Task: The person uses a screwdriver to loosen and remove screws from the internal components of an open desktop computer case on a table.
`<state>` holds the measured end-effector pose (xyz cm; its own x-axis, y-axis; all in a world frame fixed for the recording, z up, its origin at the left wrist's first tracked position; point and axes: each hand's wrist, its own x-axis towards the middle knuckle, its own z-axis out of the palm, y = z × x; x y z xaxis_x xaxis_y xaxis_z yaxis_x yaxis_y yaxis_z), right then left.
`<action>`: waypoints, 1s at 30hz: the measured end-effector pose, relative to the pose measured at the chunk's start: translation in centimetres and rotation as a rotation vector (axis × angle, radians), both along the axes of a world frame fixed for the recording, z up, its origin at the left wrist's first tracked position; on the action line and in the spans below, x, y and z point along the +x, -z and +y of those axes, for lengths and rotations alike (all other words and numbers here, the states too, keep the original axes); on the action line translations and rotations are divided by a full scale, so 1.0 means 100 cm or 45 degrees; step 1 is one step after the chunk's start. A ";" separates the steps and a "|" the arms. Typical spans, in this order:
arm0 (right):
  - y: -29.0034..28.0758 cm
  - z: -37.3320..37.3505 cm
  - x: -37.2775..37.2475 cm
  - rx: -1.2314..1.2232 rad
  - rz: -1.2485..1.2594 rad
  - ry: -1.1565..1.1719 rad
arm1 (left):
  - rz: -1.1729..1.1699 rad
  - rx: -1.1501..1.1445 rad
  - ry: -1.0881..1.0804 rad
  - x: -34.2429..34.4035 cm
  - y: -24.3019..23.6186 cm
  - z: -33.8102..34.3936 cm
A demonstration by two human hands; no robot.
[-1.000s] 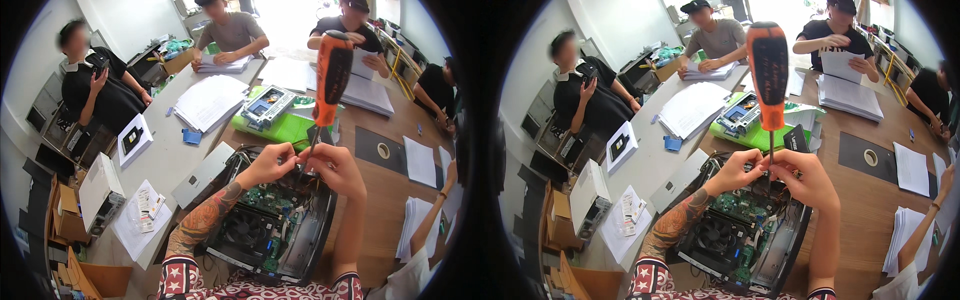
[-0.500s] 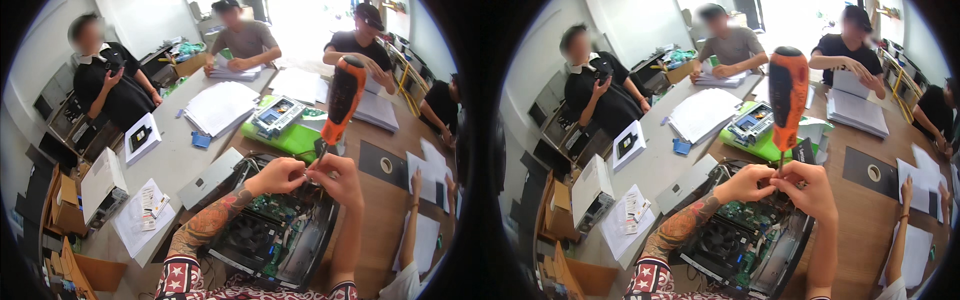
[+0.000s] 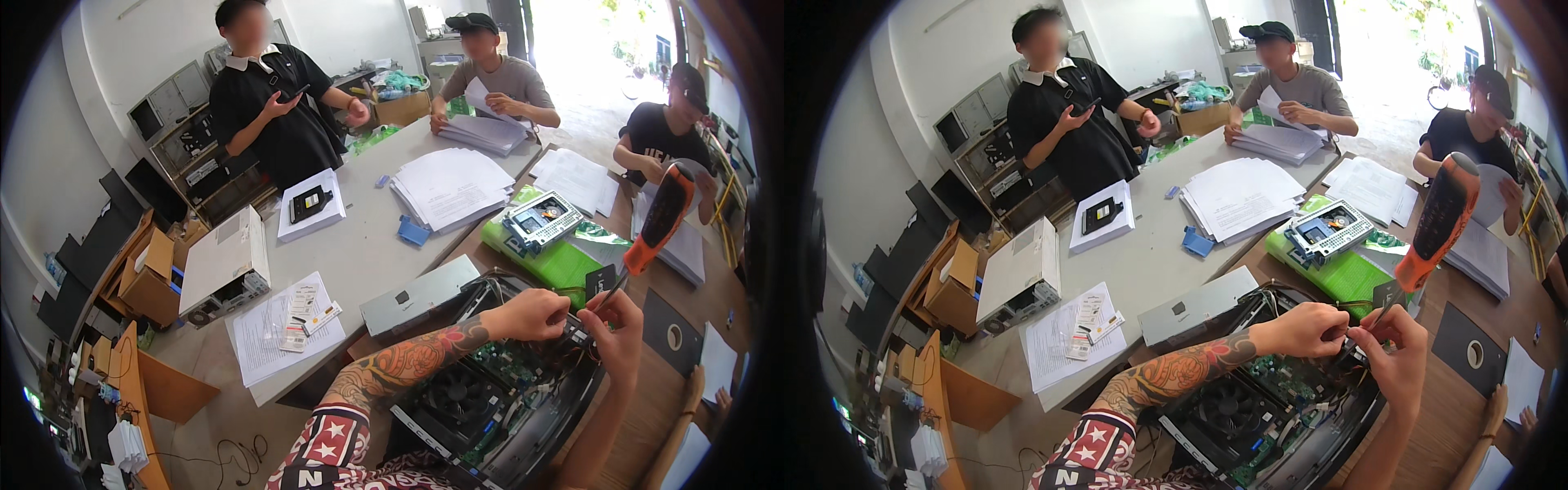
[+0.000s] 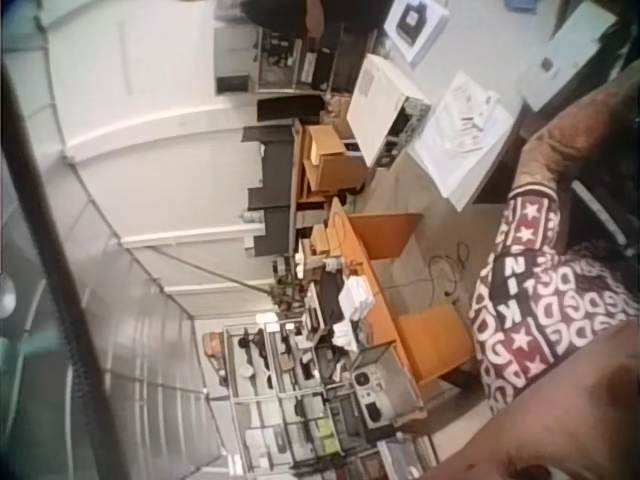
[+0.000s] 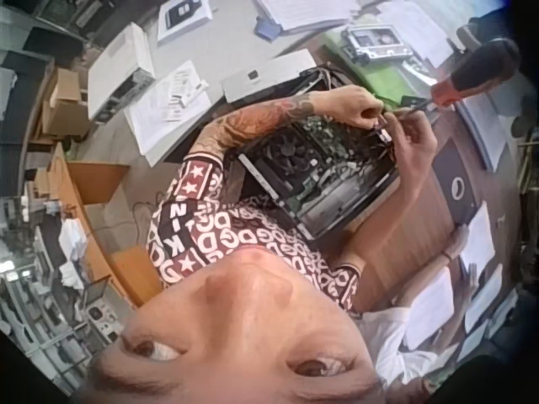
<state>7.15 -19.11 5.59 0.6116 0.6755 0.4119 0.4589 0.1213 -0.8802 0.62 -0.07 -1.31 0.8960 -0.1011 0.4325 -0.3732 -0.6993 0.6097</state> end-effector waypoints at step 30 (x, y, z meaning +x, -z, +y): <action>-0.001 0.001 0.000 0.083 -0.099 0.115 | 0.262 -0.390 0.572 -0.009 -0.020 0.008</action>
